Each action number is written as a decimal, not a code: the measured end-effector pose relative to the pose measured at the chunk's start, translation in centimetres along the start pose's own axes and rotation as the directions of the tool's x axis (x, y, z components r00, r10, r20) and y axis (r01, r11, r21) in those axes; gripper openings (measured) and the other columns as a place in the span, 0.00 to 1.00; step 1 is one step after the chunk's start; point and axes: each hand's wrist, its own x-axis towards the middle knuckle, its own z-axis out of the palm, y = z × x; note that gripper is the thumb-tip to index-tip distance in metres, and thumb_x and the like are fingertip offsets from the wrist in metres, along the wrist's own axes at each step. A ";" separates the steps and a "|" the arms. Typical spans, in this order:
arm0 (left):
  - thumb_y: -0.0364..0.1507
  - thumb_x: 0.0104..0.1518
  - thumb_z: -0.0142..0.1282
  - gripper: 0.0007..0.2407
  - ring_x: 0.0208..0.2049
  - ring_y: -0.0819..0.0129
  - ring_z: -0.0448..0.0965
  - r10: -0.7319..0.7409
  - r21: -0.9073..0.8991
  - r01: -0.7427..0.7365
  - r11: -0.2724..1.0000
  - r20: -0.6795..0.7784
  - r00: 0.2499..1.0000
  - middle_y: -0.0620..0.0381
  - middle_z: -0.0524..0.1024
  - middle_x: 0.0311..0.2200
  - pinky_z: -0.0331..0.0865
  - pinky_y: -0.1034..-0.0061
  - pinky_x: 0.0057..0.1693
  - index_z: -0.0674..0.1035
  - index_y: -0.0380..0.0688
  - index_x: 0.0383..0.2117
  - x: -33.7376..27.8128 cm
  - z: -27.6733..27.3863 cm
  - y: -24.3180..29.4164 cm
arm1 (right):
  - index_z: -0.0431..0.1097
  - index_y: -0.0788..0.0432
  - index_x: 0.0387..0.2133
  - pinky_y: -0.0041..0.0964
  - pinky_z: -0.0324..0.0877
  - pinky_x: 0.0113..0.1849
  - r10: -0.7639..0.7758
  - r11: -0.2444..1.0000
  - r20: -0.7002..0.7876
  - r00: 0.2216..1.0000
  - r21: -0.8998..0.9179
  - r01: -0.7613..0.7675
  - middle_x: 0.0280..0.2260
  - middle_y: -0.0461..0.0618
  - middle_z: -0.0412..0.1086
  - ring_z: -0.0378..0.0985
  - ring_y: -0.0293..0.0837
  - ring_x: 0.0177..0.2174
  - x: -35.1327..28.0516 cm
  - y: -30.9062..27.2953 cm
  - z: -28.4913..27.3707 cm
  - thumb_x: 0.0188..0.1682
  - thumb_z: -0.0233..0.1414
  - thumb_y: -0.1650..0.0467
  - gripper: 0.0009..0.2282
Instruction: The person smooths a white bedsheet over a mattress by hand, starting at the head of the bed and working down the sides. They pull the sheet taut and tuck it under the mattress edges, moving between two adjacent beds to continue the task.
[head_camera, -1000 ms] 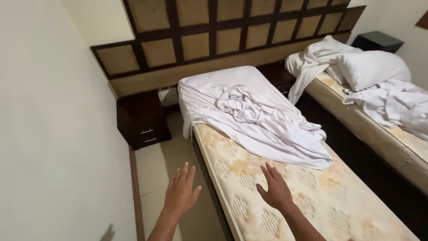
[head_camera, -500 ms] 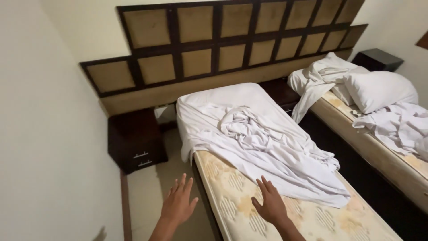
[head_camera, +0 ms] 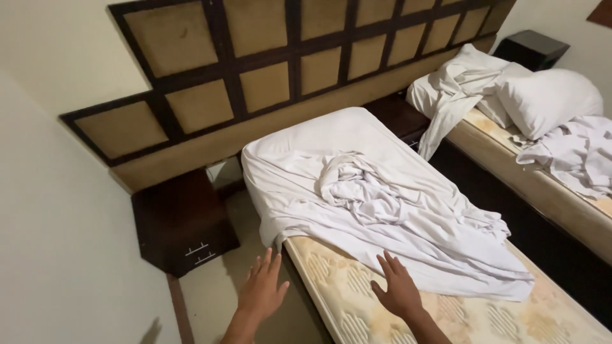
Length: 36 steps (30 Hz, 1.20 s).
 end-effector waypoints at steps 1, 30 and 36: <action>0.41 0.63 0.53 0.31 0.74 0.50 0.44 0.003 -0.002 -0.003 1.000 0.005 1.000 0.54 0.40 0.74 0.48 0.58 0.74 0.54 0.51 0.70 1.1 -0.2 -0.1 | 0.54 0.50 0.67 0.51 0.58 0.60 0.005 1.000 0.003 1.000 -0.003 -0.005 0.68 0.51 0.48 0.53 0.61 0.65 1.0 0.1 0.3 0.44 0.60 0.59 0.36; 0.35 0.60 0.57 0.29 0.72 0.46 0.48 -0.012 -0.050 0.026 0.998 0.273 0.962 0.47 0.46 0.73 0.52 0.60 0.71 0.60 0.42 0.67 32.4 15.5 -5.8 | 0.43 0.47 0.70 0.45 0.44 0.66 0.068 0.993 0.475 0.878 -0.117 -0.013 0.72 0.44 0.33 0.36 0.52 0.70 23.9 4.0 19.7 0.48 0.55 0.60 0.38; 0.27 0.55 0.57 0.29 0.73 0.50 0.43 0.165 -0.108 -0.148 0.983 0.172 0.971 0.47 0.47 0.72 0.47 0.60 0.71 0.62 0.42 0.66 35.9 21.4 -5.2 | 0.37 0.50 0.70 0.44 0.38 0.67 0.085 0.989 0.571 0.816 -0.148 0.001 0.73 0.47 0.27 0.29 0.51 0.70 27.1 3.2 20.8 0.46 0.57 0.55 0.43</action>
